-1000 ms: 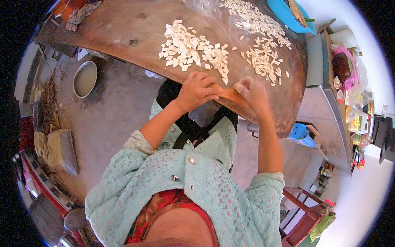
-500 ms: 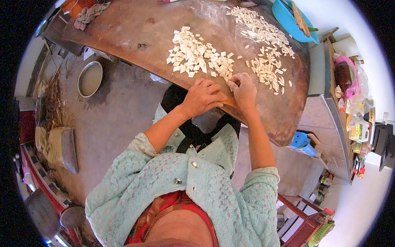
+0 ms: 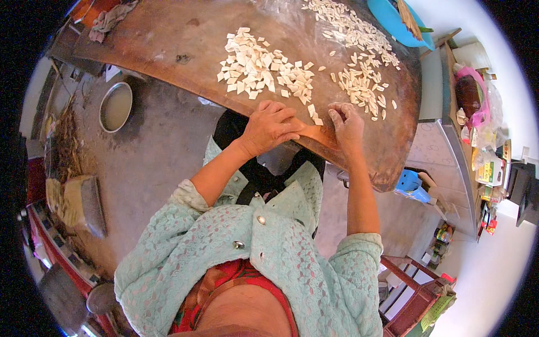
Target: The person repeatedly presses small pieces of dough against a wooden comb-like tool on a table, shaping them into uniform diamond-shaped pieces. The person handles the dough pieces one at a time, pressing and sliding them along the tool to form consistent shapes.
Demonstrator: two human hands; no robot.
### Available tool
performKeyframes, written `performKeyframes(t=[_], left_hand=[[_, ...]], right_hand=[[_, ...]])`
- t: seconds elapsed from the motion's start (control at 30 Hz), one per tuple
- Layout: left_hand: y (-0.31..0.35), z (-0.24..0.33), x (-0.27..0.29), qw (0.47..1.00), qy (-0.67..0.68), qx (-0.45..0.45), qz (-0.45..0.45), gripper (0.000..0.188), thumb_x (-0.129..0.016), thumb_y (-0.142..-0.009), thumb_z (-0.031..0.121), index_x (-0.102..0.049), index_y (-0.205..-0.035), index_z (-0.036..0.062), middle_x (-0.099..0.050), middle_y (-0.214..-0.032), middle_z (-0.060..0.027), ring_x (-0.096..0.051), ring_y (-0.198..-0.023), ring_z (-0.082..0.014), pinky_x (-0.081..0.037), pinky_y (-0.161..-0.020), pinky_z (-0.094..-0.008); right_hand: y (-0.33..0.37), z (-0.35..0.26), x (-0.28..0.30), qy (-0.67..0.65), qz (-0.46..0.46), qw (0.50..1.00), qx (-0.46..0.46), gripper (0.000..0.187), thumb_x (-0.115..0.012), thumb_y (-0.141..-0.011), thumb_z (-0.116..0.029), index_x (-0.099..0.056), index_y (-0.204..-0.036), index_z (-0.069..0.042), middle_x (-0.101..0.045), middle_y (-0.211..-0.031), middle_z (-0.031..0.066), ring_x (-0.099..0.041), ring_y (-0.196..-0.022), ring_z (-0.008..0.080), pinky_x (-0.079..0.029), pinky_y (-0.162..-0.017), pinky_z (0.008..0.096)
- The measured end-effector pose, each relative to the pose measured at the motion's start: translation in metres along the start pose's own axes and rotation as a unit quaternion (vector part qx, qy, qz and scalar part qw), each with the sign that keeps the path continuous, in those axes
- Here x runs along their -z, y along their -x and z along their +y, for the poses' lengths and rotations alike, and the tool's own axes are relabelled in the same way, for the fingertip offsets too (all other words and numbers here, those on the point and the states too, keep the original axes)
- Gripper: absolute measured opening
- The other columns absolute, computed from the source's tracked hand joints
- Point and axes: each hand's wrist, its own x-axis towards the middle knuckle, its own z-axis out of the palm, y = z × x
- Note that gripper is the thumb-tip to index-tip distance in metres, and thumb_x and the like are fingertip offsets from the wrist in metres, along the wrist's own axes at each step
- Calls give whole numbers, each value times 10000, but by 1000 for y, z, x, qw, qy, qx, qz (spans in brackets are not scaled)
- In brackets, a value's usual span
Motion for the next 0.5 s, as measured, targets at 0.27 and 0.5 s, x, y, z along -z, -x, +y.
performKeyframes(t=[0.27,0.5], left_hand=[[0,-1,-1,1000,-6,-5,10,250,-757,-779,351,-746,-1001,238,-619,-1117,21,-575,-1043,-212,-428,-921,-412],[-1,0,0,1000,-1,-2,10,246,-764,-770,366,-751,-968,219,-623,-1122,20,-576,-1039,-215,-432,-918,-412]], right_hand=[[5,-34,3,70,-114,991,-17,148,-773,-849,-135,-738,-959,-43,-689,-913,73,-663,-760,184,-530,-722,313],[17,-37,22,49,-122,991,-38,169,-793,-822,-152,-703,-905,-37,-649,-880,72,-653,-778,215,-522,-727,334]])
